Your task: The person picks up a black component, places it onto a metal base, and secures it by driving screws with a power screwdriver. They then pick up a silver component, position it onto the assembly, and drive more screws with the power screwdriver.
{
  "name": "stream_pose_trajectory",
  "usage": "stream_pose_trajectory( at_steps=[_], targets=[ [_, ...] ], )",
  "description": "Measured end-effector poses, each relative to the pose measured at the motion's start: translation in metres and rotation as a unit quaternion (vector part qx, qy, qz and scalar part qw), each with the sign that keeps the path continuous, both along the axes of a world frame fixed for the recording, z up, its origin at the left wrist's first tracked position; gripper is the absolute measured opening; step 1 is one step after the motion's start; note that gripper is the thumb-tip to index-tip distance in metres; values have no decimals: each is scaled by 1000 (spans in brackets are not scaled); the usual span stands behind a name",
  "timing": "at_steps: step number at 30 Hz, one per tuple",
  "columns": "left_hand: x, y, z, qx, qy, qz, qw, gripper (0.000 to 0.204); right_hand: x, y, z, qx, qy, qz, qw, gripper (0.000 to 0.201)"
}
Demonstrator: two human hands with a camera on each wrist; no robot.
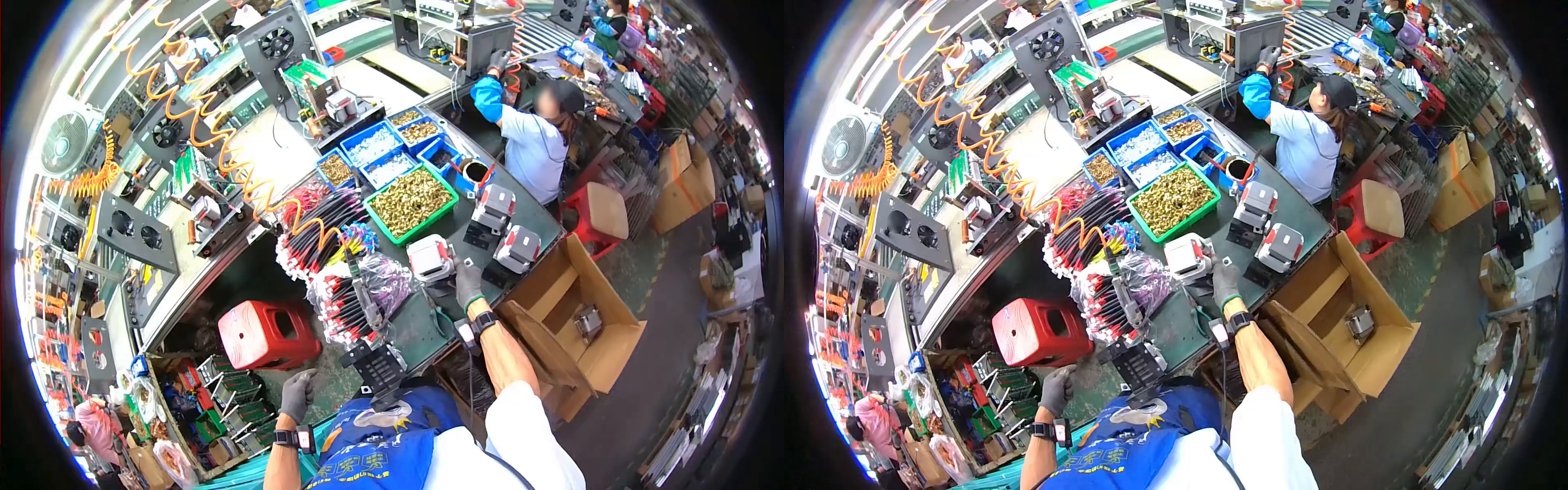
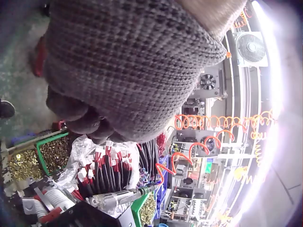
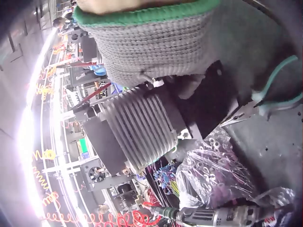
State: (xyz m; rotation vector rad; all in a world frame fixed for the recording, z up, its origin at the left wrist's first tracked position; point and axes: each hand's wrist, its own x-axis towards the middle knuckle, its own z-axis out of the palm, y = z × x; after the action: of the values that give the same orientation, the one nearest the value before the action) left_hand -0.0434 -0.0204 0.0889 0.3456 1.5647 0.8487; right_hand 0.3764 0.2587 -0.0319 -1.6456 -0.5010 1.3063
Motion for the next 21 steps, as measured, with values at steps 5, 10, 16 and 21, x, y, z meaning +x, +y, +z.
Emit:
stream_pose_trajectory(
  at_steps=[5,10,16,21],
  targets=[
    [5,-10,-7,-12,-3,1,1000,34,23,11,11,100,-220,96,966,28],
    [12,-13,-13,-34,-6,4,999,33,20,2,14,175,-483,132,848,23],
    [14,-9,-17,-17,-2,-5,1000,33,8,-22,11,180,-490,94,848,36],
    [15,-7,-14,-12,-14,-13,1000,33,9,-37,22,215,-470,134,846,31]
  ],
)
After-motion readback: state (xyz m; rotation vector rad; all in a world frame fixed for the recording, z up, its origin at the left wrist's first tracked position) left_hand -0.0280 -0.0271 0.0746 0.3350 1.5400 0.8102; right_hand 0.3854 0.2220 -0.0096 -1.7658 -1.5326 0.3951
